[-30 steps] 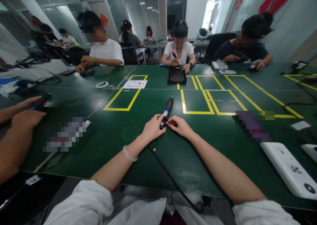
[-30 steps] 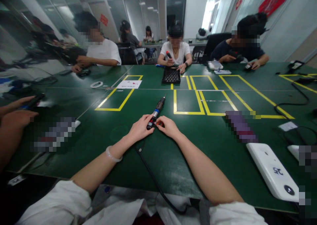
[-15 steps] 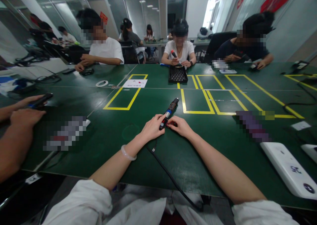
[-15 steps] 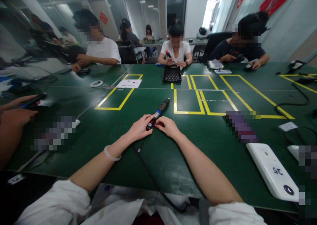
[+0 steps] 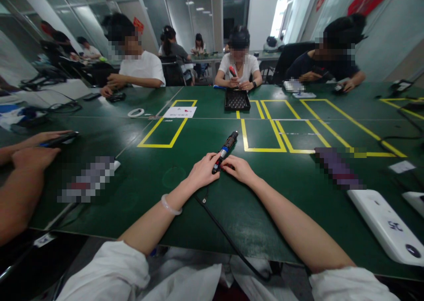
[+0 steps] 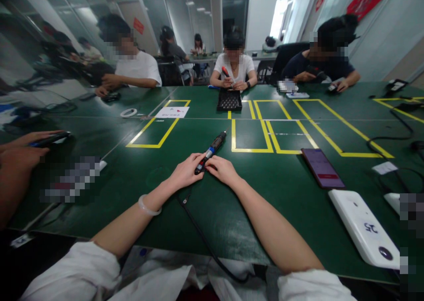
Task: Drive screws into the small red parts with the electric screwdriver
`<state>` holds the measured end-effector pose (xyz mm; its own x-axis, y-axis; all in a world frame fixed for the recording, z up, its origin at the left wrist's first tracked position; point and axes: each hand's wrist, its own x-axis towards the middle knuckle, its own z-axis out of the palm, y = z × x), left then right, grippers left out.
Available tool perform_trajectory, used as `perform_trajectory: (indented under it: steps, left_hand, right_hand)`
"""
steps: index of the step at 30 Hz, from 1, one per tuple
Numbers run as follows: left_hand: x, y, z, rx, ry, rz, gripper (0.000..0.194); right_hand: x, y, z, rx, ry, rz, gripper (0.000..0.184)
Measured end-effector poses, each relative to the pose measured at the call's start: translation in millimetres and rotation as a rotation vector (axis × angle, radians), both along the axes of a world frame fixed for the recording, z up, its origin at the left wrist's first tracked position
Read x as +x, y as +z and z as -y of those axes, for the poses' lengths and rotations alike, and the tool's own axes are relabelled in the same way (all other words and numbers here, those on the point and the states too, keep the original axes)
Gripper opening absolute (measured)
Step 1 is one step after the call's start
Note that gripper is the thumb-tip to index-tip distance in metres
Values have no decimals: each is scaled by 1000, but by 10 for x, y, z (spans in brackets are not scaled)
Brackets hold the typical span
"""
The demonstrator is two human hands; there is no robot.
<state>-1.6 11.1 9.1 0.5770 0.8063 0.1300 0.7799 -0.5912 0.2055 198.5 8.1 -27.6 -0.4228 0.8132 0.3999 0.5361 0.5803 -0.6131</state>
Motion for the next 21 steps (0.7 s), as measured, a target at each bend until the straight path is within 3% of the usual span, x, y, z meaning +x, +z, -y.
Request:
perform_trajectory:
  steps: [6, 21]
  left_hand:
    - [-18, 9, -10, -38, 3, 10, 72]
    - [-24, -21, -14, -1, -16, 32, 70]
  right_hand:
    - [47, 11, -3, -24, 52, 14, 25]
    - [-39, -70, -42, 35, 8, 26, 23]
